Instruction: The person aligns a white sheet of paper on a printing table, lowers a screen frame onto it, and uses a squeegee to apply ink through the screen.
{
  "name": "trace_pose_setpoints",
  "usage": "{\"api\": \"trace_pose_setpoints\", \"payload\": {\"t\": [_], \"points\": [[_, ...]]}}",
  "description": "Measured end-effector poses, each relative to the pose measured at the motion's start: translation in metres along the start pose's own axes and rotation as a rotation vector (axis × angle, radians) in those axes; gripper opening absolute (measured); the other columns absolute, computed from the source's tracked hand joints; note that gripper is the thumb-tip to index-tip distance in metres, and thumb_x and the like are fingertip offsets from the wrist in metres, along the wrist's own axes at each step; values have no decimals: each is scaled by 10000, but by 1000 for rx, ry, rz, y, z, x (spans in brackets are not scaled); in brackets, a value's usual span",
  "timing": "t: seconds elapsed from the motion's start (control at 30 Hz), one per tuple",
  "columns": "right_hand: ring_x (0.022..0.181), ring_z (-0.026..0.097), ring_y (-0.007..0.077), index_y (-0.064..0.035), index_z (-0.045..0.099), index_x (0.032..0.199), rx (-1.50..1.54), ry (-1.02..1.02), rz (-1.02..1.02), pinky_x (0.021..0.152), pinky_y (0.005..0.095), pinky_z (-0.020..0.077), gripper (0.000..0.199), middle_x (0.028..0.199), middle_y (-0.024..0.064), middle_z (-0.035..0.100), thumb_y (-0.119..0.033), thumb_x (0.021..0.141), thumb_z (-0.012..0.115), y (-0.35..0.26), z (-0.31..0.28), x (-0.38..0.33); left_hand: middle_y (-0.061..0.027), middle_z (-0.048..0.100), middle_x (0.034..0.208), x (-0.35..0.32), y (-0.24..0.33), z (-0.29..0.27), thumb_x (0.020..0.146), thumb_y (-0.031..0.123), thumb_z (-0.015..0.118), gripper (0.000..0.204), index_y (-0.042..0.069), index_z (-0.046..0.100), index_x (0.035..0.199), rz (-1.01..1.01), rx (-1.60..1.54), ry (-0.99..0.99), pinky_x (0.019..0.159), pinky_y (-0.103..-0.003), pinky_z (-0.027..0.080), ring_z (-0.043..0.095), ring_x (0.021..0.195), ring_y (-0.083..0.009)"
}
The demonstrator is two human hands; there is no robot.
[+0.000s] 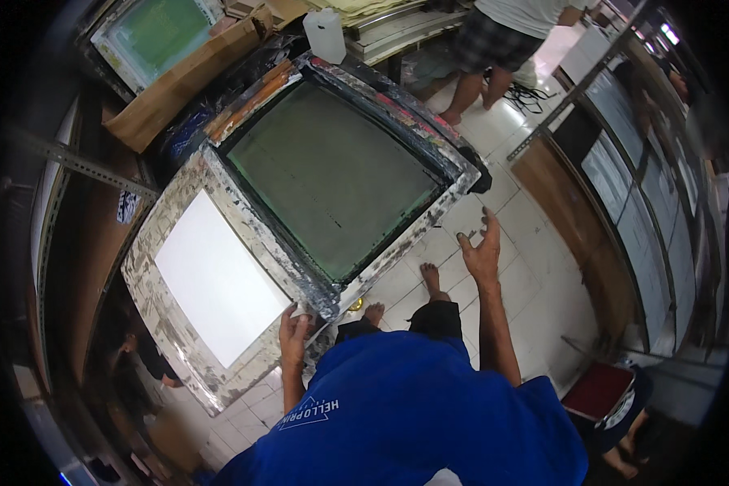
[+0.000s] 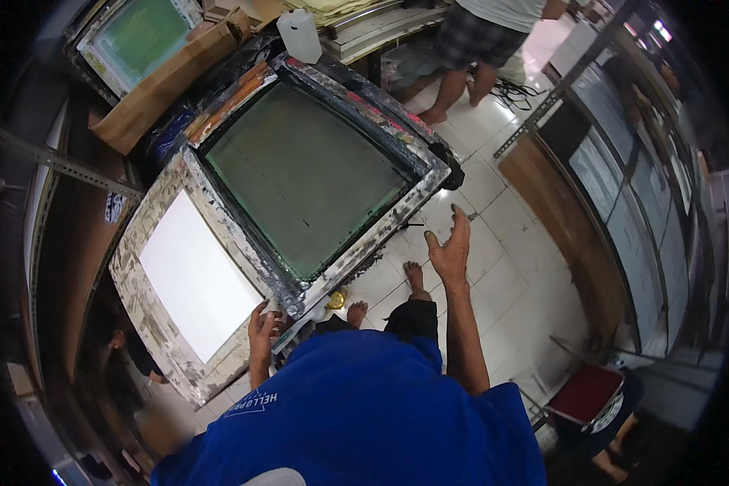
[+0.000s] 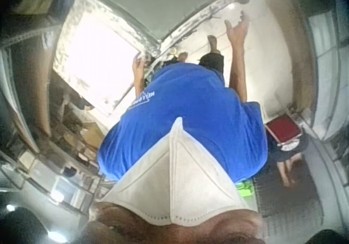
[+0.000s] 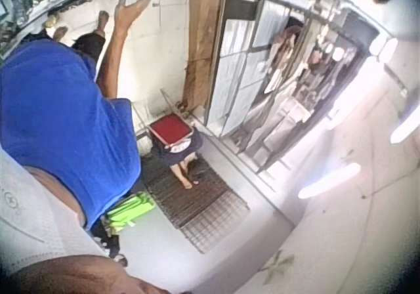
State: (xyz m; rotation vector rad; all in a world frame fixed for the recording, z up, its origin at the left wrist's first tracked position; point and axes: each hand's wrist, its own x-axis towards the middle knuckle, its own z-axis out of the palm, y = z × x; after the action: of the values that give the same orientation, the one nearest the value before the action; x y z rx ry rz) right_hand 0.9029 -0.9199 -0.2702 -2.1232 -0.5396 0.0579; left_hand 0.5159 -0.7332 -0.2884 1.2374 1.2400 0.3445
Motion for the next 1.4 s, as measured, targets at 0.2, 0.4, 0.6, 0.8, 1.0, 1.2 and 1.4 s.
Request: {"api": "trace_pose_setpoints", "payload": {"t": [0.2, 0.4, 0.6, 0.8, 1.0, 1.2, 1.4], "points": [[1307, 359, 385, -51, 301, 1425, -151, -64, -221, 1047, 435, 361, 944, 1433, 190, 353, -54, 621, 797, 18, -17, 84, -60, 623, 942, -9, -7, 62, 913, 342, 593, 450, 0, 515, 1195, -115, -322, 112, 557, -271, 486, 621, 712, -166], [1315, 352, 383, -28, 298, 1419, -95, -270, -377, 1084, 436, 309, 1010, 1416, 220, 365, -149, 582, 849, 45, -4, 143, -14, 591, 851, -18, -3, 102, 926, 301, 588, 290, 51, 563, 1070, -10, -415, 447, 516, -251, 434, 547, 639, -93], [1204, 458, 384, -24, 435, 1325, -94, -265, -498, 1005, 440, 382, 770, 1282, 199, 496, -183, 659, 787, 62, 15, 173, 1, 571, 855, -22, 0, 124, 952, 295, 563, 368, 32, 514, 1205, 178, -481, 654, 520, -212, 372, 477, 616, -60], [1139, 469, 402, -37, 481, 1278, -73, -185, -576, 974, 440, 391, 740, 1260, 182, 503, -213, 624, 778, 104, 22, 210, 0, 561, 979, -43, 59, 147, 963, 249, 535, 404, 51, 459, 1308, 418, -510, 834, 604, -217, 364, 461, 765, -59], [1334, 274, 398, -9, 338, 1392, -233, -270, -603, 1086, 520, 225, 987, 1413, 215, 349, -432, 632, 805, 55, 1, 210, -59, 559, 1114, -48, 122, 107, 870, 78, 632, 476, 21, 441, 1303, 826, -632, 796, 824, -301, 419, 523, 980, -145], [1348, 264, 392, 11, 322, 1411, 267, 132, -1003, 1098, 497, 217, 933, 1431, 242, 321, -499, 742, 728, -68, -50, 239, -33, 611, 889, -39, 186, 96, 891, 32, 634, 216, 48, 519, 1074, 966, -580, 820, 642, -234, 415, 532, 730, -81], [1265, 422, 342, -60, 538, 1297, 131, 117, -1467, 1032, 472, 341, 778, 1352, 178, 482, -548, 718, 717, -190, -48, 262, -51, 605, 873, -30, 202, 81, 842, 27, 697, 471, -7, 423, 1224, 1024, -653, 876, 606, -212, 400, 527, 725, -73]]}}
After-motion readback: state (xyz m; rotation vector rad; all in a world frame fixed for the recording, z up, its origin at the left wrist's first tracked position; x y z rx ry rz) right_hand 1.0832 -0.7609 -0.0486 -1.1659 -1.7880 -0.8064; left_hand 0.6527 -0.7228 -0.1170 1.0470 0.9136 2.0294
